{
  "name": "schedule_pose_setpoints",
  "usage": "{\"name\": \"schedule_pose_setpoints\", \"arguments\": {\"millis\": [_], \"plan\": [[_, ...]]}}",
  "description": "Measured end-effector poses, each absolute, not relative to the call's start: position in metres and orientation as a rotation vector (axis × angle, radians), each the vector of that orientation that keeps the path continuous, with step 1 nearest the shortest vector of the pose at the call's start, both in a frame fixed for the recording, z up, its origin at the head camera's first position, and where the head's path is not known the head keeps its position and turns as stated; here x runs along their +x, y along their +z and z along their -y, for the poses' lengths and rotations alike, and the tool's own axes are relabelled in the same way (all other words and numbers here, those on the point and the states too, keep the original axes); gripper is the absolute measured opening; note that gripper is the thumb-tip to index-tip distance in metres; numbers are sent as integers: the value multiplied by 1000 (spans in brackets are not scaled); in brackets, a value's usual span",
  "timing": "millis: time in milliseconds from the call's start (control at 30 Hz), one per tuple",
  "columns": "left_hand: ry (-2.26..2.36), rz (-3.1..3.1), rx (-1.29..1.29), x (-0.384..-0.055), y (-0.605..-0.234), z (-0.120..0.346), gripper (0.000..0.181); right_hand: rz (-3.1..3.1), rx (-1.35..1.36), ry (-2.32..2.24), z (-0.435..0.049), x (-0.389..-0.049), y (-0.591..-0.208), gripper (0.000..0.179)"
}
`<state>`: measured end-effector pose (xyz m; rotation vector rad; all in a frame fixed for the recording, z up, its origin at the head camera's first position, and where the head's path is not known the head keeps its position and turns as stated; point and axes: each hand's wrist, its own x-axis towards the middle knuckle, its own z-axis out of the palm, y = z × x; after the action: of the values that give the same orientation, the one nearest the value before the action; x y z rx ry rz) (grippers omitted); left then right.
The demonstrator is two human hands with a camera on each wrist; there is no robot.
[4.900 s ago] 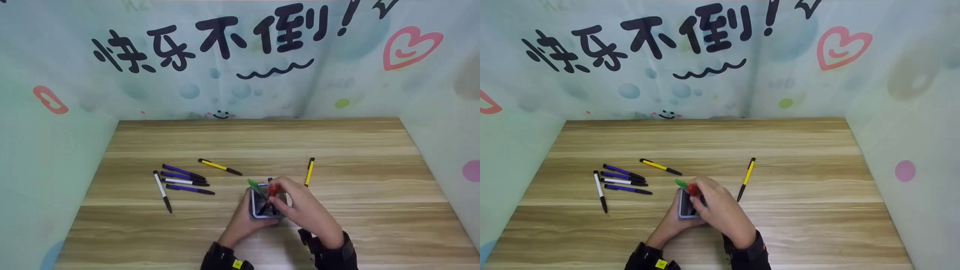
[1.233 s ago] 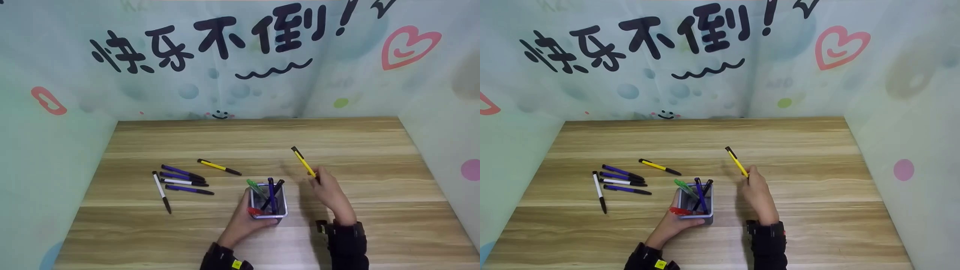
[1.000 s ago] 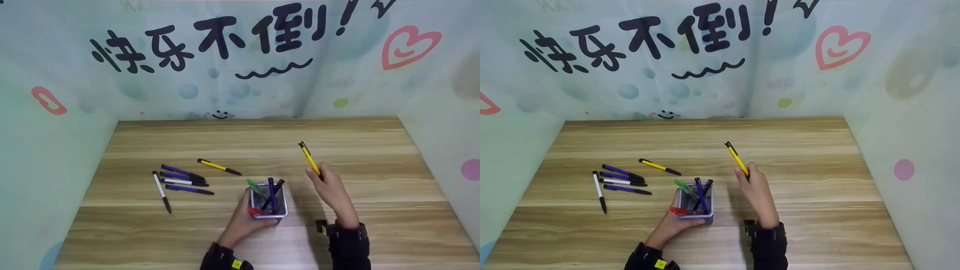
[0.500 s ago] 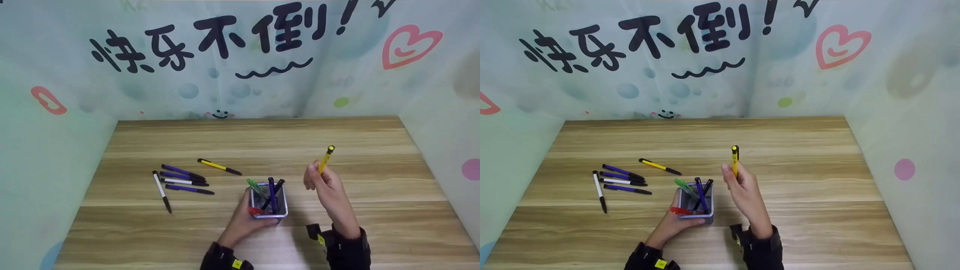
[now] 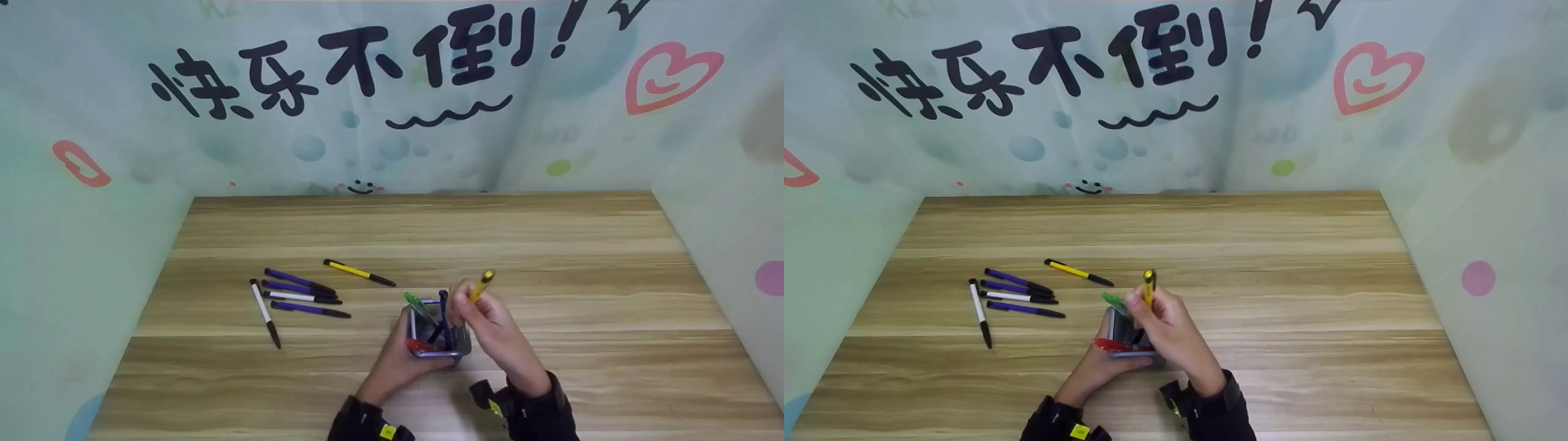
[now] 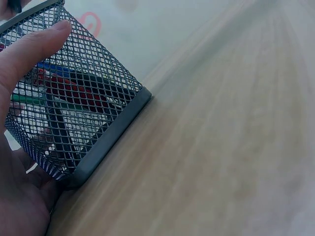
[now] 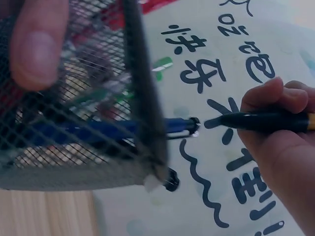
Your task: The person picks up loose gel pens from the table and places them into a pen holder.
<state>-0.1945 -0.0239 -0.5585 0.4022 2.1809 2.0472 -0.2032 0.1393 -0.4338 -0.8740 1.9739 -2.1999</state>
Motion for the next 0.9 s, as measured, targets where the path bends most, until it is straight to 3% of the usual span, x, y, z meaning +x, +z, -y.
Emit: {"name": "schedule_pose_setpoints", "arguments": {"millis": [600,900], "plan": [[2054,-2182,404,-193,-560,24,88,-2104,-746,-1784,-129,-213,-454,35],[2060,-2178,443,-195,-560,24,89,-2158,-607,-1882,-131,-215,-457,22]]}}
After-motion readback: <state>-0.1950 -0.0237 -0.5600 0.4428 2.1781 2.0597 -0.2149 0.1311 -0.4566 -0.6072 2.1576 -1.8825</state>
